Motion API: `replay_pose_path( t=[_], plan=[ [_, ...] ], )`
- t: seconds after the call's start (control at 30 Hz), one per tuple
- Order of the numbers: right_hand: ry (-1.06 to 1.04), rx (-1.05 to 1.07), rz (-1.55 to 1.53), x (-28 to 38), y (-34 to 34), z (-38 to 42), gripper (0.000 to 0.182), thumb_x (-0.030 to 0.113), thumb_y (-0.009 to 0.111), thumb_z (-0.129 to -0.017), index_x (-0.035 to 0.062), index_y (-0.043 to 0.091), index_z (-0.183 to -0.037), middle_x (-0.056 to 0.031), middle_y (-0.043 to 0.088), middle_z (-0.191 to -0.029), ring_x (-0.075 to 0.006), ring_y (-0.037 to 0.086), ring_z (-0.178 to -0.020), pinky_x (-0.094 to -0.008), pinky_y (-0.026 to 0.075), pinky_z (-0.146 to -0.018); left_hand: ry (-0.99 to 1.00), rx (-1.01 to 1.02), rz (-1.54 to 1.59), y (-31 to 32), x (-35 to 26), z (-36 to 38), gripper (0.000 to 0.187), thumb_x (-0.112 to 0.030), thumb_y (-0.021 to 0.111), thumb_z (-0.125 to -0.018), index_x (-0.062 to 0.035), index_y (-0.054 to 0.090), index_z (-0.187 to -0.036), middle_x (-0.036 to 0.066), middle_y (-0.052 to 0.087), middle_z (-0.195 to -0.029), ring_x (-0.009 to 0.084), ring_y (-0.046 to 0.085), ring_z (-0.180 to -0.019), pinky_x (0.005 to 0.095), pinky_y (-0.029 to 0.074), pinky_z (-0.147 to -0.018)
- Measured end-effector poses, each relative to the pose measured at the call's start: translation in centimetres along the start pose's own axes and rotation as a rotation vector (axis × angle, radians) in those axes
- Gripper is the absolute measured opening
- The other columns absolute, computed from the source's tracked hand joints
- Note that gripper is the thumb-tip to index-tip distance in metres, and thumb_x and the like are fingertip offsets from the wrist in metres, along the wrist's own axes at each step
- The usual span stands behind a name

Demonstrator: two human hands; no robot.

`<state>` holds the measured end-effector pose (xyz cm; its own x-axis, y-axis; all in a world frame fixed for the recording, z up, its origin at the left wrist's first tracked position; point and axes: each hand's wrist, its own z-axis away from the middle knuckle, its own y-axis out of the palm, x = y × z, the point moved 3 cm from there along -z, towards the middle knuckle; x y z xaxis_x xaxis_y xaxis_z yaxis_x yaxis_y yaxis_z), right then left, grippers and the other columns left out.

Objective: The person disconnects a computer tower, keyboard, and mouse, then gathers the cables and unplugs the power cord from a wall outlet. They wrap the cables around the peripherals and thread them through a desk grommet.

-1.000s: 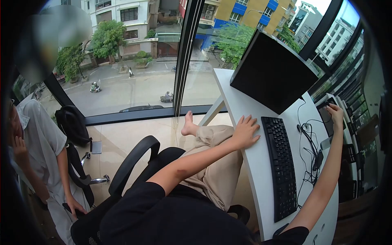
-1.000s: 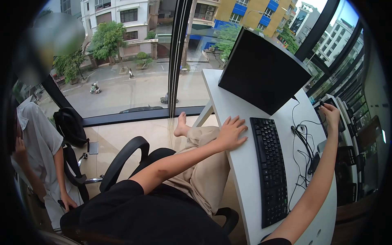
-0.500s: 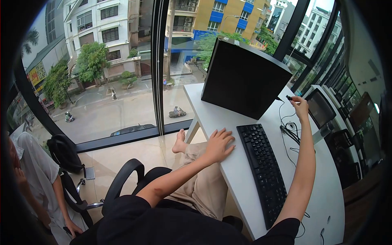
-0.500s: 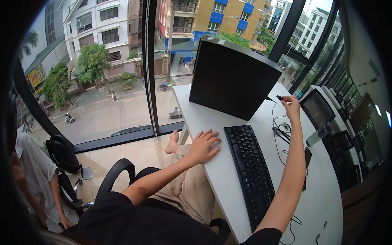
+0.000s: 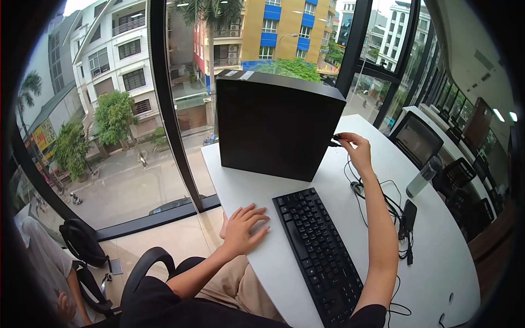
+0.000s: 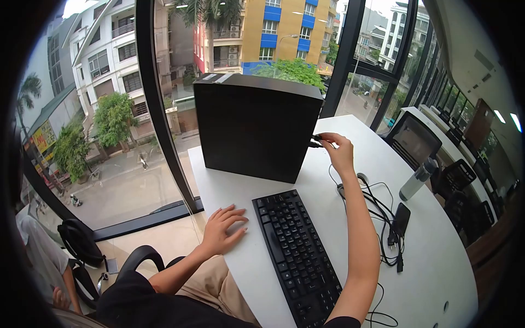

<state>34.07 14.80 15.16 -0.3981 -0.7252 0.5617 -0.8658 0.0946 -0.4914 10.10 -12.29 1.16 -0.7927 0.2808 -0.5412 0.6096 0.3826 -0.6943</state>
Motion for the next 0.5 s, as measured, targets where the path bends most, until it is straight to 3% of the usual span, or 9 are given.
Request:
replay_pose_path(
  t=[0.1,0.2,0.27,0.37,0.43,0.5],
  plan=[
    [0.028,0.048,-0.108,-1.2,0.1,-0.6,0.02,0.005,0.067,-0.077,0.002,0.07,-0.096,-0.0087,0.07,-0.088,-0.0176,0.065,-0.084,-0.029,0.049,-0.079,0.04,0.007,0.023,-0.5,-0.9,-1.1,0.025,-0.023,0.063,-0.081,-0.0118,0.064,-0.103,0.009,0.058,-0.124,0.0306,0.049,-0.121,0.0453,0.035,-0.102],
    [-0.028,0.04,-0.073,-0.3,0.0,-0.3,0.02,0.004,0.067,-0.077,0.0009,0.07,-0.096,-0.0102,0.07,-0.09,-0.0189,0.065,-0.082,-0.0298,0.05,-0.078,0.1,-0.034,0.157,-1.0,-1.5,-4.0,0.027,-0.013,0.068,-0.077,-0.0074,0.064,-0.103,0.015,0.056,-0.125,0.0315,0.054,-0.114,0.0399,0.042,-0.095],
    [-0.004,0.049,-0.133,-0.4,0.2,-0.2,0.019,0.005,0.067,-0.078,-0.0005,0.069,-0.097,-0.0105,0.07,-0.09,-0.0183,0.066,-0.084,-0.0303,0.05,-0.08,0.198,-0.147,0.075,-1.8,-2.3,-7.1,0.028,-0.008,0.07,-0.076,-0.0075,0.064,-0.103,0.014,0.056,-0.126,0.0324,0.053,-0.117,0.0413,0.042,-0.096],
    [0.015,0.05,-0.219,-0.6,0.1,-0.3,0.019,0.007,0.067,-0.08,-0.0012,0.068,-0.097,-0.0102,0.07,-0.091,-0.018,0.066,-0.086,-0.0314,0.05,-0.082,0.328,-0.354,-0.21,-3.7,-3.4,-11.9,0.054,0.0,0.075,-0.067,-0.0104,0.06,-0.118,0.015,0.041,-0.141,0.0363,0.038,-0.131,0.0454,0.034,-0.106],
    [0.06,0.045,-0.347,-0.8,0.1,-0.5,0.019,0.007,0.067,-0.08,-0.0004,0.068,-0.097,-0.0105,0.07,-0.091,-0.0194,0.066,-0.087,-0.032,0.05,-0.082,0.376,-0.521,-0.424,-5.6,-4.1,-15.1,0.076,-0.012,0.082,-0.062,-0.0152,0.05,-0.131,0.014,0.032,-0.147,0.0367,0.028,-0.137,0.048,0.028,-0.109],
    [0.004,0.039,-0.204,-0.2,0.1,-0.6,0.019,0.007,0.066,-0.081,0.0011,0.069,-0.099,-0.0113,0.07,-0.093,-0.0213,0.067,-0.089,-0.0325,0.05,-0.082,0.442,-0.653,-0.522,-7.7,-4.4,-18.3,0.09,-0.034,0.084,-0.062,-0.0177,0.042,-0.139,0.013,0.03,-0.149,0.0355,0.022,-0.139,0.0501,0.02,-0.112]
  ],
)
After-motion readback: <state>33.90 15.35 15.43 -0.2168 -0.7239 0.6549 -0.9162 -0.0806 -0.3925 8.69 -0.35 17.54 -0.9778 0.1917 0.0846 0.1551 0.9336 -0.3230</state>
